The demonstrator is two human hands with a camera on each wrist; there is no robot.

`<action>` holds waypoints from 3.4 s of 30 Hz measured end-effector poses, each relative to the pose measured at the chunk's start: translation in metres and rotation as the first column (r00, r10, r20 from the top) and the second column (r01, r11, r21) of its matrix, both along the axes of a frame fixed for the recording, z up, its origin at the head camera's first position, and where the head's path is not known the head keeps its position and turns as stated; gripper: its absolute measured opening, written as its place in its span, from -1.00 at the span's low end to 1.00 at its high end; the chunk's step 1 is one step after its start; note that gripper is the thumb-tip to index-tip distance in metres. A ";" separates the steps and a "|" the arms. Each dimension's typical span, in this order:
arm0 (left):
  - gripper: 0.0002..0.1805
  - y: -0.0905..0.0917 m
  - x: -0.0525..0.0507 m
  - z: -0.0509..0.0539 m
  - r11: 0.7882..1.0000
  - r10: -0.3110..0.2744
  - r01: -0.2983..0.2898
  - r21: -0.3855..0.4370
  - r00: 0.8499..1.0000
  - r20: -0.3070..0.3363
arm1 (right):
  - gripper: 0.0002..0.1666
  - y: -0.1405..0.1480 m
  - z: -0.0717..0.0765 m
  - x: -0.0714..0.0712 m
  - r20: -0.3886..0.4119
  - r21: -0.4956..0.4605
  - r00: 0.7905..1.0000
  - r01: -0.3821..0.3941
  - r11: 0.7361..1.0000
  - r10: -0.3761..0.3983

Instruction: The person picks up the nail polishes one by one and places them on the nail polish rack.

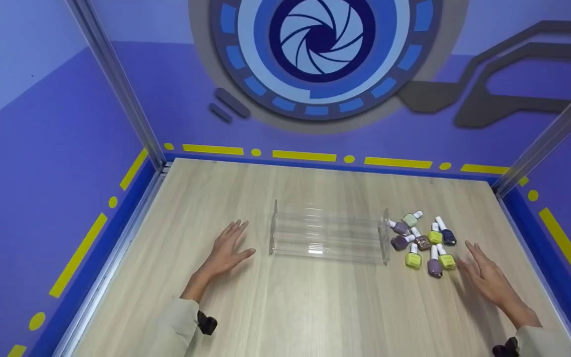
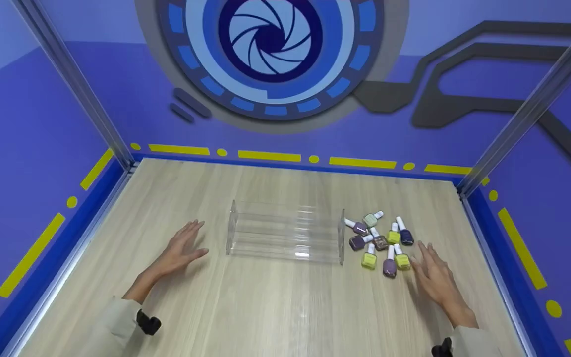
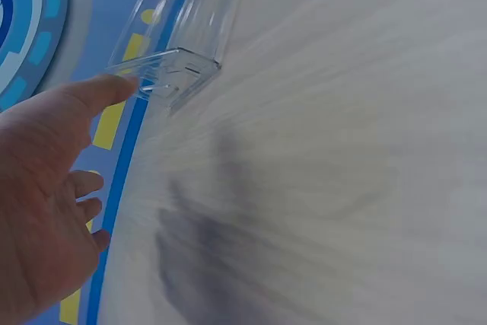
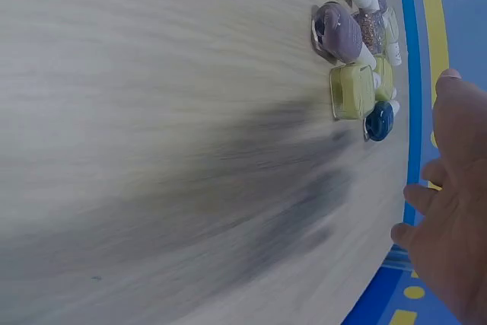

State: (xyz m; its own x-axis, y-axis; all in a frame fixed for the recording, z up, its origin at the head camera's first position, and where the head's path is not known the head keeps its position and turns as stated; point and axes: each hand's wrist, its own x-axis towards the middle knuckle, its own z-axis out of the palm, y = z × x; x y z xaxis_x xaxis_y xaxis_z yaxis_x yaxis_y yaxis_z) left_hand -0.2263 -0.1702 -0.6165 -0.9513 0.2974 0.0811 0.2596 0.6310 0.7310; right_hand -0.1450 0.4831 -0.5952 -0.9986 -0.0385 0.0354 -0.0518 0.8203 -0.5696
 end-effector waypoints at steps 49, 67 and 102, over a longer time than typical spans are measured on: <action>-0.39 0.075 -0.012 -0.046 0.814 -0.065 -0.135 0.564 0.945 0.321 | -0.38 -0.046 -0.028 -0.048 0.204 -0.107 0.900 0.412 0.905 -0.386; -0.39 0.074 -0.010 -0.047 0.837 -0.028 -0.155 0.524 0.946 0.324 | -0.48 -0.044 -0.027 -0.048 0.301 -0.247 0.782 0.617 0.748 -0.546; -0.38 0.074 -0.011 -0.047 0.831 -0.012 -0.175 0.528 0.943 0.333 | -0.64 -0.016 -0.003 -0.029 0.318 -0.599 0.905 0.423 0.680 -0.282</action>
